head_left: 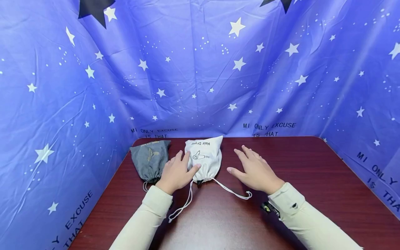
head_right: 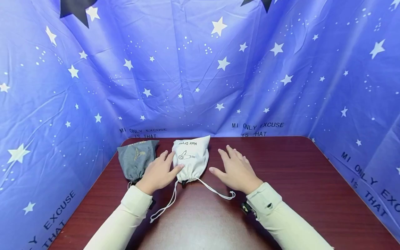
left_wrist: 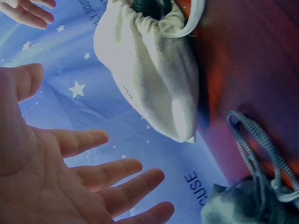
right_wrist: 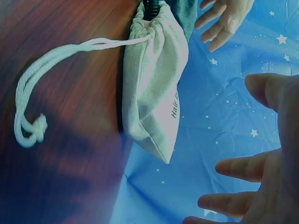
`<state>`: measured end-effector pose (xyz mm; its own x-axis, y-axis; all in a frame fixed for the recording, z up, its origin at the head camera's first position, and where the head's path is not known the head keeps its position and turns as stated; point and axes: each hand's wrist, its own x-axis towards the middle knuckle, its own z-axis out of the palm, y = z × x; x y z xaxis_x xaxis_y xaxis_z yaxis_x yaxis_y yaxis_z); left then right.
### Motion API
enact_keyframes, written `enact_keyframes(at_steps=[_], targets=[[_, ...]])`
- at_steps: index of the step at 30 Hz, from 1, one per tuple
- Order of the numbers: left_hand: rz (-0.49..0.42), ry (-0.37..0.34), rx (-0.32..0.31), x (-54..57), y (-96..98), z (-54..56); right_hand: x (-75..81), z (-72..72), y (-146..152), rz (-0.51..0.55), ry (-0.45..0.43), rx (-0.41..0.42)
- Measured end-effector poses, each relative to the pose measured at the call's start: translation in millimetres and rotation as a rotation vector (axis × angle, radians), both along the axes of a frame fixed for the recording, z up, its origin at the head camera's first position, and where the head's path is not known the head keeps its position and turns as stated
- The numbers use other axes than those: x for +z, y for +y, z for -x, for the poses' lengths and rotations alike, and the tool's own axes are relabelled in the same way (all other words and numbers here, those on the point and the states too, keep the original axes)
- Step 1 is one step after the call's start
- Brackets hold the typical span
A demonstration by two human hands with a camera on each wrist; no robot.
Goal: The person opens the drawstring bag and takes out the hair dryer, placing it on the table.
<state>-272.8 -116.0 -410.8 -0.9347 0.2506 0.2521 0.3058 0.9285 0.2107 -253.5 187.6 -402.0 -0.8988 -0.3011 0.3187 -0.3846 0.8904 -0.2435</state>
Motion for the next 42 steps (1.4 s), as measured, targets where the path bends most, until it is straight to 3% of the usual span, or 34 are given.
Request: enact_keyframes(at_steps=[15,23,42], targets=[[-0.1,-0.028,-0.002,-18.4,3.0,6.6,-17.3,12.0,-14.0,0.05,-0.043,0.022],[-0.176,-0.082,0.007,-29.0,6.9,9.2,-22.5,13.9,-27.7,0.069,-0.091,0.033],[-0.304,-0.176,-0.025,-30.1,11.4,18.0,-40.1,25.9,-49.4,0.135,-0.146,0.052]])
